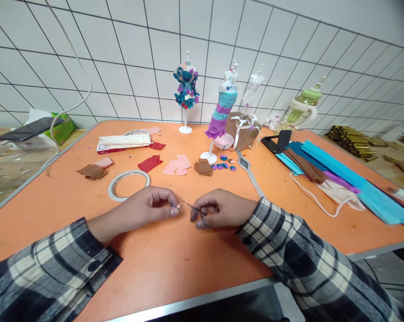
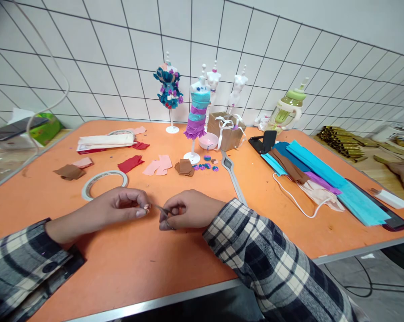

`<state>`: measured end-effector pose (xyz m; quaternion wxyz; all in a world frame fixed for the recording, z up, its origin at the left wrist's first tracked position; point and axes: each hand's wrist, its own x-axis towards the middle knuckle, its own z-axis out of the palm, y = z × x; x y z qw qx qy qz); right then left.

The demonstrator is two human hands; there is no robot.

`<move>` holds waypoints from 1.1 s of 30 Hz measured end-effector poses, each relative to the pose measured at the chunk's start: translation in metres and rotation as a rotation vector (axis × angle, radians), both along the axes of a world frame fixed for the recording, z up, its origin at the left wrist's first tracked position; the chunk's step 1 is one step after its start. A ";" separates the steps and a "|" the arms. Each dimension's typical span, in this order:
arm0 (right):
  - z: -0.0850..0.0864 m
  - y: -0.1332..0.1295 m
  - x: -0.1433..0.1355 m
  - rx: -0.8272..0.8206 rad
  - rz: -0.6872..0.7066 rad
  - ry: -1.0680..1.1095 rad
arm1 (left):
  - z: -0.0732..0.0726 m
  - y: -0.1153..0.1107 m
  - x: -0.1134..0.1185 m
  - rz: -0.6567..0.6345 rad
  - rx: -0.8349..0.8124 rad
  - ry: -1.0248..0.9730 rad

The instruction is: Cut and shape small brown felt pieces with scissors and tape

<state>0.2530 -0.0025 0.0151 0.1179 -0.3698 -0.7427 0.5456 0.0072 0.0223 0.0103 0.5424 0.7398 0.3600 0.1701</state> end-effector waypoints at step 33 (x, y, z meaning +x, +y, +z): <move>-0.014 -0.008 -0.029 0.237 -0.549 0.207 | -0.011 -0.009 0.012 0.151 0.082 -0.010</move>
